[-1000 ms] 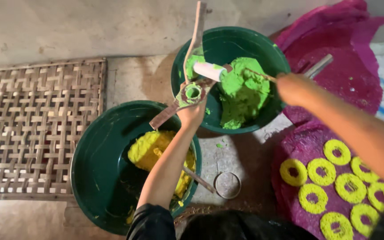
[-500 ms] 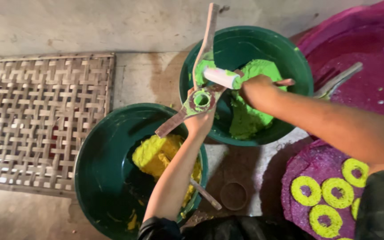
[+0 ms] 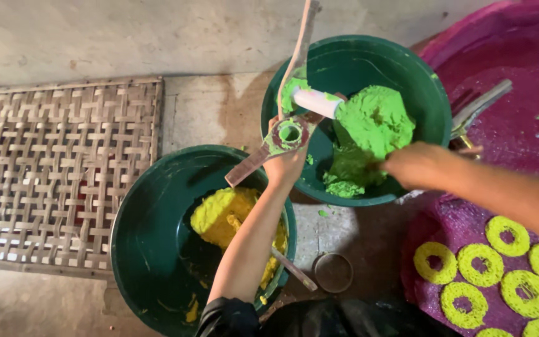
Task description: The person prepares colored dough and uses a specialized wooden press to create decorative flower-shaped patterns on circular bases.
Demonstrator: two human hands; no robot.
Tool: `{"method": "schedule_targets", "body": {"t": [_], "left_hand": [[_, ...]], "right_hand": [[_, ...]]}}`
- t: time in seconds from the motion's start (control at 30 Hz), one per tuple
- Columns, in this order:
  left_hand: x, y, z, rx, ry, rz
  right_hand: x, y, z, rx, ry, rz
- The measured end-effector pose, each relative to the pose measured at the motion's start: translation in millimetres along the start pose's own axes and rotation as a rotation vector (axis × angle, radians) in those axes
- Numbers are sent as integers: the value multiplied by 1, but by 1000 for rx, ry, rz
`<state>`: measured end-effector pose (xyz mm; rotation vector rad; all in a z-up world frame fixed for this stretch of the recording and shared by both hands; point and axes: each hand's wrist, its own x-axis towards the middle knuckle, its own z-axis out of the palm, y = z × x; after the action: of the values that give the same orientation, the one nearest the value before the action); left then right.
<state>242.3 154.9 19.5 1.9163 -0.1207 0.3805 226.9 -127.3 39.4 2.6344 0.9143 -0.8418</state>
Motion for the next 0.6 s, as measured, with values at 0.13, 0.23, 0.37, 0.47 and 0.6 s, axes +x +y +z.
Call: {"method": "schedule_targets", "body": {"t": [0.13, 0.23, 0.37, 0.47, 0.6], "left_hand": [[2, -1, 3, 99, -11, -109], [1, -4, 3, 118, 10, -36], [2, -1, 2, 112, 17, 21], [-2, 16, -1, -4, -13, 78], [-24, 57, -6, 156, -210, 95]], "right_hand": [[-37, -29, -13, 119, -24, 88], [-59, -42, -19, 285, 2, 83], [-96, -31, -21, 542, 443, -232], [-128, -23, -49, 532, 167, 142], [-165, -7, -82, 820, 196, 337]]}}
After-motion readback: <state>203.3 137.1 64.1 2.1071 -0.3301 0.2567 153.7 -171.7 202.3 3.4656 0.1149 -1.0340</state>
